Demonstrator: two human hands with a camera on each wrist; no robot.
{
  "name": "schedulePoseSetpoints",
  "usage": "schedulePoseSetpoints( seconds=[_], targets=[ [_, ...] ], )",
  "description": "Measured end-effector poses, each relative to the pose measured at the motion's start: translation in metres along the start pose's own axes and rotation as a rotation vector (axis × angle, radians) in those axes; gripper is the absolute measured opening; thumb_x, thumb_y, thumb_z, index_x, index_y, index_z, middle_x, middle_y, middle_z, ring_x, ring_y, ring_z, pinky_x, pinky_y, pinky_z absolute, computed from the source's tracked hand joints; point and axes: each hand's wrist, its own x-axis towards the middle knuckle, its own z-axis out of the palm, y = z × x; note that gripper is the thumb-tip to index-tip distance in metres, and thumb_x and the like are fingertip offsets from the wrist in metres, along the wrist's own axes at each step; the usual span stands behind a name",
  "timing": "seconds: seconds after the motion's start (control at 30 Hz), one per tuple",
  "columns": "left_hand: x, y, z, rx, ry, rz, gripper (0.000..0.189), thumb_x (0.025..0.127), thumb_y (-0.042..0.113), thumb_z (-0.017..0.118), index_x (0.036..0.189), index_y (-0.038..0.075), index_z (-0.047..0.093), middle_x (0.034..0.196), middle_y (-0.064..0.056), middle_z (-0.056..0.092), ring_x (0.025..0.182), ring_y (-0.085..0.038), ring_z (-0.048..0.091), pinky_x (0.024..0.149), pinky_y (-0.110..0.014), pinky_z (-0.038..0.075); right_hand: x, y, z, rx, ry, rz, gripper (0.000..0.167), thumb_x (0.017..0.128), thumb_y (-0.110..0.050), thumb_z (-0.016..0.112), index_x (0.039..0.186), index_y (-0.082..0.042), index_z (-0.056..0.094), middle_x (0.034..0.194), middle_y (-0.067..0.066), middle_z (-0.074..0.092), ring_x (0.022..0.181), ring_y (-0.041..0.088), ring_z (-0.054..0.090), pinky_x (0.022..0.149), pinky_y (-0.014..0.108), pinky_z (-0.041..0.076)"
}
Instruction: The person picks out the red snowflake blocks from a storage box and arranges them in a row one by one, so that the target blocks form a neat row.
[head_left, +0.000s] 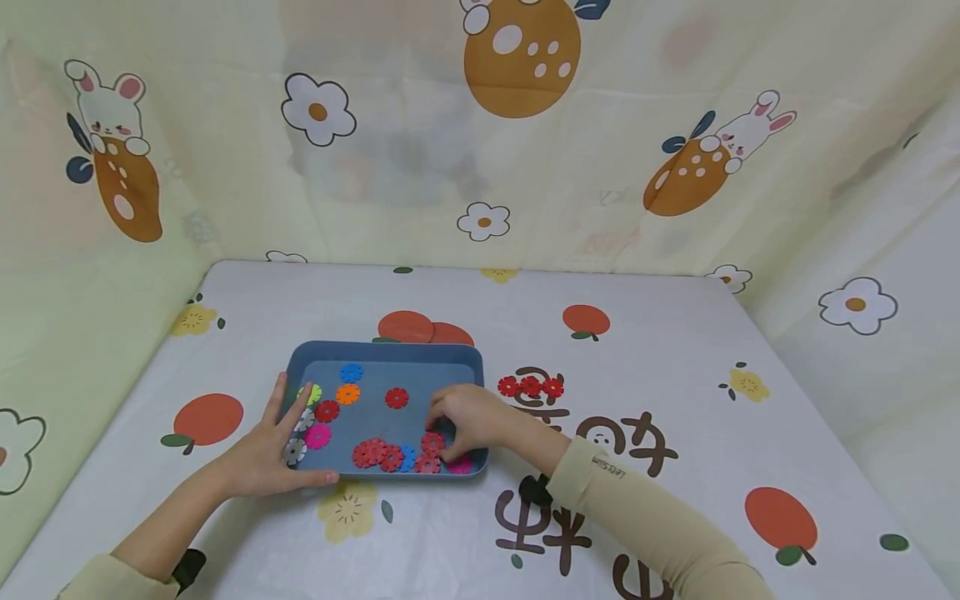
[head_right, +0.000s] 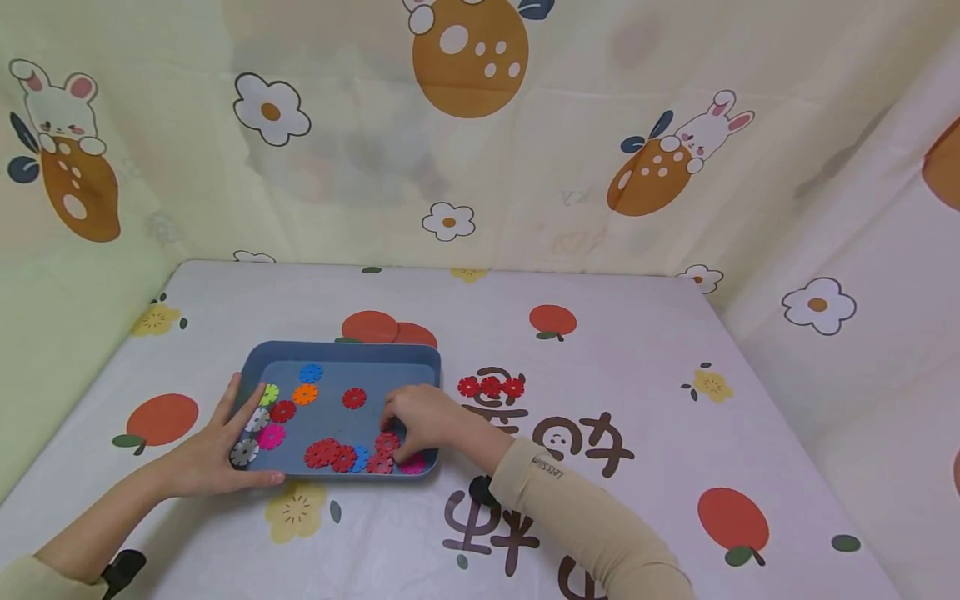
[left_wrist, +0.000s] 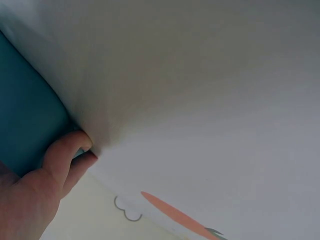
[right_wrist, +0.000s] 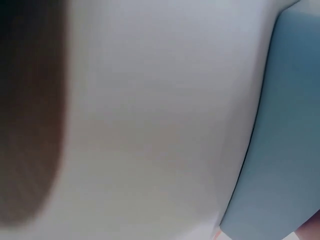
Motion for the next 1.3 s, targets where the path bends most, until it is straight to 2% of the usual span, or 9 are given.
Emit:
schedulePoseSetpoints(
  seconds=[0.17,0.43,0.53,0.83,1.03,1.3],
  targets=[
    [-0.001,0.001,0.000,0.005,-0.011,-0.011,0.120,0.062,0.063,0.071,0.147,0.006,0.007,0.147,-0.027,-0.013,0.114,-0.056,0.038,0.070,-0.049,0.052,0.002,-0.002,-0.001,-0.075,0.004,-0.039,0.032,0.067,-0.035,0.077,0.092,-0.016,0.072,0.089,-0.008,0.060,0.083,0.006,0.054,0.074,0.021,0.045],
    [0.000,0.001,-0.001,0.003,-0.011,-0.015,0.120,0.062,0.063,0.071,0.147,0.006,0.007,0.147,-0.027,-0.013,0.114,-0.056,0.038,0.069,-0.049,0.052,0.005,-0.002,-0.001,-0.111,0.006,-0.074,0.032,0.065,-0.038,0.078,0.086,-0.016,0.070,0.083,-0.009,0.059,0.076,0.004,0.052,0.069,0.018,0.045],
    [0.000,0.000,0.000,-0.001,-0.007,-0.006,0.121,0.062,0.063,0.071,0.147,0.006,0.007,0.147,-0.027,-0.012,0.112,-0.057,0.039,0.068,-0.048,0.053,0.006,-0.001,0.001,-0.095,0.009,-0.074,0.031,0.065,-0.038,0.078,0.085,-0.016,0.069,0.082,-0.010,0.058,0.075,0.004,0.051,0.068,0.018,0.044],
    [0.000,0.000,0.000,-0.002,-0.004,0.004,0.121,0.062,0.063,0.071,0.147,0.006,0.007,0.147,-0.027,-0.013,0.113,-0.057,0.038,0.068,-0.048,0.052,-0.001,0.004,-0.004,0.050,0.039,-0.012,0.030,0.067,-0.032,0.076,0.089,-0.014,0.068,0.080,-0.010,0.062,0.073,0.003,0.051,0.064,0.015,0.044],
    [-0.001,0.001,-0.001,-0.005,-0.003,0.006,0.121,0.062,0.062,0.071,0.147,0.006,0.006,0.147,-0.027,-0.014,0.113,-0.057,0.038,0.068,-0.048,0.052,-0.009,0.009,-0.013,0.081,0.113,-0.018,0.029,0.067,-0.029,0.075,0.089,-0.013,0.068,0.079,-0.010,0.063,0.073,0.006,0.054,0.065,0.016,0.045],
    [-0.001,0.001,-0.001,-0.008,-0.005,0.001,0.120,0.062,0.062,0.071,0.147,0.006,0.006,0.147,-0.027,-0.013,0.115,-0.057,0.036,0.069,-0.049,0.052,-0.028,0.016,-0.031,0.089,0.191,0.041,0.030,0.068,-0.027,0.074,0.093,-0.013,0.068,0.085,-0.009,0.064,0.076,0.008,0.055,0.069,0.022,0.046]
  ],
)
